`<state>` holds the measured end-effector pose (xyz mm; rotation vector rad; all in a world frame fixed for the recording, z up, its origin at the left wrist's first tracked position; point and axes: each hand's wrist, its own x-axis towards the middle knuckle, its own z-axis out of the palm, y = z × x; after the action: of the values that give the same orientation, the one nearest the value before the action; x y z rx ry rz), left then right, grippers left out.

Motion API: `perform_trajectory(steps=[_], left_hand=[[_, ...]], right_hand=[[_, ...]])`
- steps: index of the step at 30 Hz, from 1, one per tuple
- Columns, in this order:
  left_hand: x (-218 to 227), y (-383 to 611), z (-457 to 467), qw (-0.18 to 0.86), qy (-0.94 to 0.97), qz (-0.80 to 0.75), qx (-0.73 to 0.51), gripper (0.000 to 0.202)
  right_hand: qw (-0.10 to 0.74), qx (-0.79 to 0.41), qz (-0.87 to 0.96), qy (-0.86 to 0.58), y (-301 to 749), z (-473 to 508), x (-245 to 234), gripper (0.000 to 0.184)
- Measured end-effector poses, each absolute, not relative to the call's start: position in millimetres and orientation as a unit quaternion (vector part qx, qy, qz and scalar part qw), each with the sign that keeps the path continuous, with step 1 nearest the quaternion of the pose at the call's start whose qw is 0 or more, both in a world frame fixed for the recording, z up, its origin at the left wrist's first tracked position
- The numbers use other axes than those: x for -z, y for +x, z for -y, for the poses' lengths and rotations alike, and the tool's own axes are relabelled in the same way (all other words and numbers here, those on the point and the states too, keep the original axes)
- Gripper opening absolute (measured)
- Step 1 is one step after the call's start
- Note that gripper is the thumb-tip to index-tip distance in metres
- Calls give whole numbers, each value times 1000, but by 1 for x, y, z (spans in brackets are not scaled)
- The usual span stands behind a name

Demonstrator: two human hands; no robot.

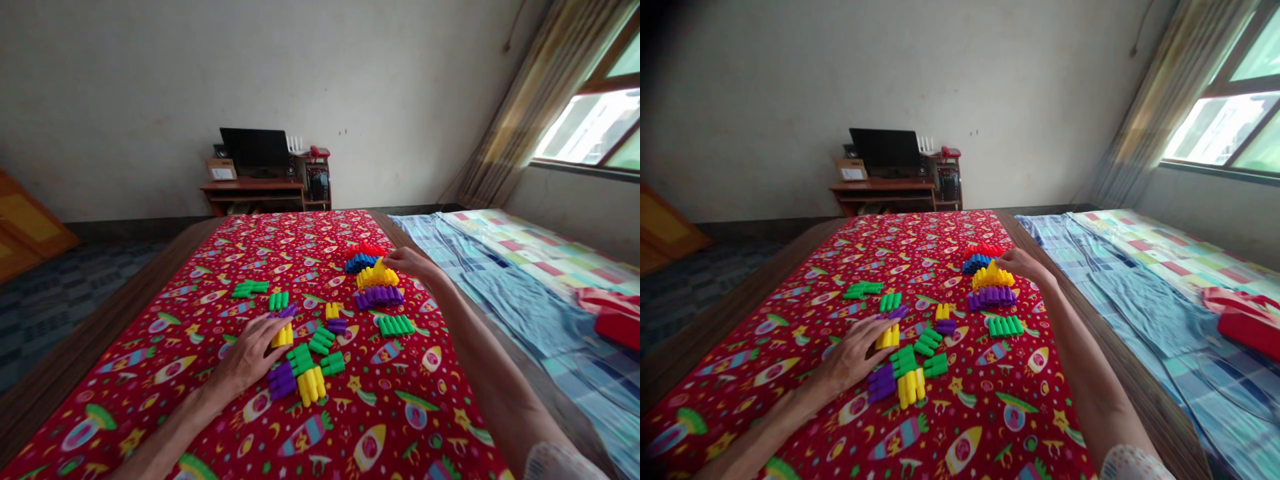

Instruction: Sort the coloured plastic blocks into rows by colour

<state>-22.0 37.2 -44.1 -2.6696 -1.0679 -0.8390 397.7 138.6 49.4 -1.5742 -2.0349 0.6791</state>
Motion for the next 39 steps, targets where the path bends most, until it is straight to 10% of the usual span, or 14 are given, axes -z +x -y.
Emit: perform_trajectory(steps=[15, 24, 39], left_hand=[[45, -22, -37, 37, -872, 386, 298, 48], [48, -23, -36, 45, -875, 381, 295, 48], [50, -23, -35, 42, -878, 385, 281, 48]], right_hand=[[303, -181, 728, -588, 390, -131, -46, 32], [190, 31, 746, -637, 375, -114, -41, 29], [237, 7, 766, -597, 372, -104, -37, 30]])
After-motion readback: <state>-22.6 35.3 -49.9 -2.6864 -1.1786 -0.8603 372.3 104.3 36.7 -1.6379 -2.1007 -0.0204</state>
